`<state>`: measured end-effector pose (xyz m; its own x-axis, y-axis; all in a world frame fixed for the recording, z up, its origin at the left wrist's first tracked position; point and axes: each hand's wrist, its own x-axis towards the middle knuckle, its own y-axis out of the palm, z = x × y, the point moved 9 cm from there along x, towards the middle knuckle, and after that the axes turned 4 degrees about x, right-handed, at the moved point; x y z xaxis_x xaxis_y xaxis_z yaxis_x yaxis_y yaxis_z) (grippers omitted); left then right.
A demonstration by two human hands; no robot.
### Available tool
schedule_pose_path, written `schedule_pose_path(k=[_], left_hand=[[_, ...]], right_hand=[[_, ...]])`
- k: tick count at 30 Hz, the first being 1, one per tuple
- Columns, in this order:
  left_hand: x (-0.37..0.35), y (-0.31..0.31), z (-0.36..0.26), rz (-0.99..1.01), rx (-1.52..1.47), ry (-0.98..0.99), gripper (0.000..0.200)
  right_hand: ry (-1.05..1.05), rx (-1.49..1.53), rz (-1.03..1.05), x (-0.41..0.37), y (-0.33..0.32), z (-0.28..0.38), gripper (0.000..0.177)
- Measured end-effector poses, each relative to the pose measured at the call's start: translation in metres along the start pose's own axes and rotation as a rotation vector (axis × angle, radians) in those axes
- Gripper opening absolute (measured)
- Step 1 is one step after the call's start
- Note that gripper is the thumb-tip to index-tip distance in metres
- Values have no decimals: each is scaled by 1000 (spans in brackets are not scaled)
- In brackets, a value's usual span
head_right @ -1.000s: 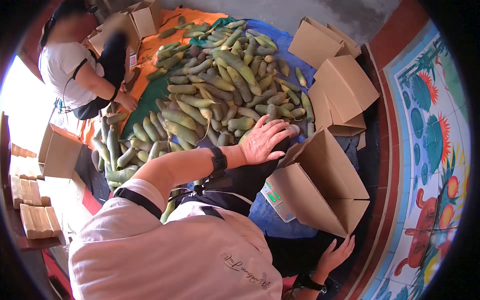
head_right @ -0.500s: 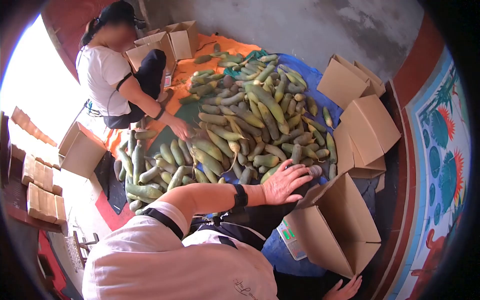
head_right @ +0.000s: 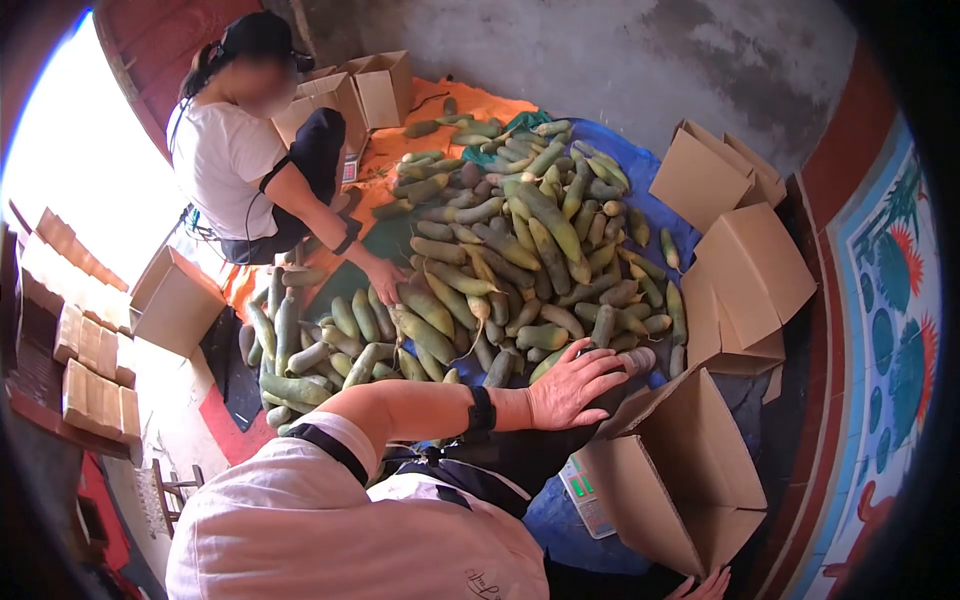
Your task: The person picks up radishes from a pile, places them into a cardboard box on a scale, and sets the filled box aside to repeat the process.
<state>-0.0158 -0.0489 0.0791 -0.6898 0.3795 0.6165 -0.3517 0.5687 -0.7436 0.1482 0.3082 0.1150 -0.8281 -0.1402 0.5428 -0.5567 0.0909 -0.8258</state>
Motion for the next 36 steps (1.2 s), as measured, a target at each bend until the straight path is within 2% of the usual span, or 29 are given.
schedule_pose_path(k=[8, 11, 15, 19, 23, 27, 28, 32, 36], left_hand=[[1, 1, 0, -13, -38, -41, 61], [0, 1, 5, -50, -49, -61, 61], [-7, -14, 26, -113, -72, -174, 56], [-56, -20, 72, -119, 44, -326, 54], [-149, -7, 140, 80, 224, -635, 53], [-273, 4, 190, 495, 324, -987, 56], [-293, -4, 192, 679, 315, -1131, 59], [-374, -28, 204, 767, 452, -1241, 58], [-418, -49, 192, 900, 420, -1355, 61]], right_hand=[[34, 79, 69, 6, 4, 1, 47], [53, 59, 98, -15, 30, -30, 44], [85, -1, 130, -32, 40, -46, 44], [80, 23, 125, -26, 35, -41, 45], [76, 16, 152, -23, 36, -37, 45], [67, -7, 174, -22, 39, -38, 45], [67, -17, 166, -22, 40, -40, 45], [76, -43, 119, -17, 37, -35, 42], [44, -37, 143, -17, 44, -38, 41]])
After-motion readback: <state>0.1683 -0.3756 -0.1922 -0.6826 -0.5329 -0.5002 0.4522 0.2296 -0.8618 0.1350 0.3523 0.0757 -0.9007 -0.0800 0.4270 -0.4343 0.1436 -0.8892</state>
